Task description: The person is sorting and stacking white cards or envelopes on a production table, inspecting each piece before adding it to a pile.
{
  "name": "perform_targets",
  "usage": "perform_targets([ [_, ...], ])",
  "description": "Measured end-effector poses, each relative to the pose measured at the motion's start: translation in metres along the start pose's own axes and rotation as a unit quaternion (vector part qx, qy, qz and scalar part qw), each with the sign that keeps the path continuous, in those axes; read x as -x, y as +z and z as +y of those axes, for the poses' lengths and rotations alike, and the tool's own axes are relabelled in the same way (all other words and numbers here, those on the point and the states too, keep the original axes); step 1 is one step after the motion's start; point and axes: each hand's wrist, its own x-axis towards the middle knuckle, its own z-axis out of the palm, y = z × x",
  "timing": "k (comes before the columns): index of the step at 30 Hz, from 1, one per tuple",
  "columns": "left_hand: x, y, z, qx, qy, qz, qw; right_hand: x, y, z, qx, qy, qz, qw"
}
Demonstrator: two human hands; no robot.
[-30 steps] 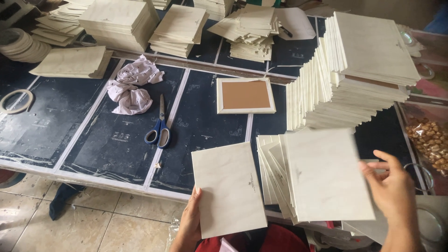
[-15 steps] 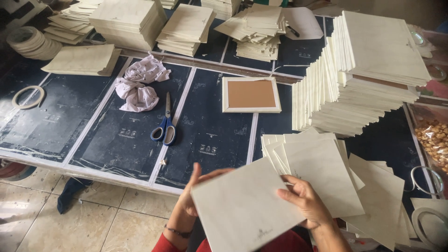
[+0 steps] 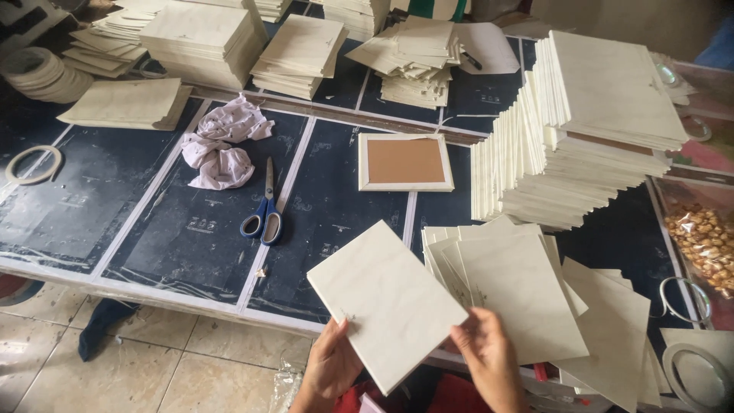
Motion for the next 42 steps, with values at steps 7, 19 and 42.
perform_targets([
  [7, 0.01, -0.004, 0.001, -0.044, -0.035, 0.06, 0.997, -0.013, -0.004, -0.037, 0.155, -0.271, 0.013, 0.95],
  [19, 0.025, 0.04, -0.004, -0.064, -0.078, 0.176, 0.979, -0.018, 0.019, -0.006, 0.31, -0.197, 0.08, 0.927],
  [42, 0.027, 0.048, 0.018, -0.141, -0.06, 0.179, 0.972, -0.025, 0.04, -0.002, 0.366, -0.115, 0.056, 0.922],
])
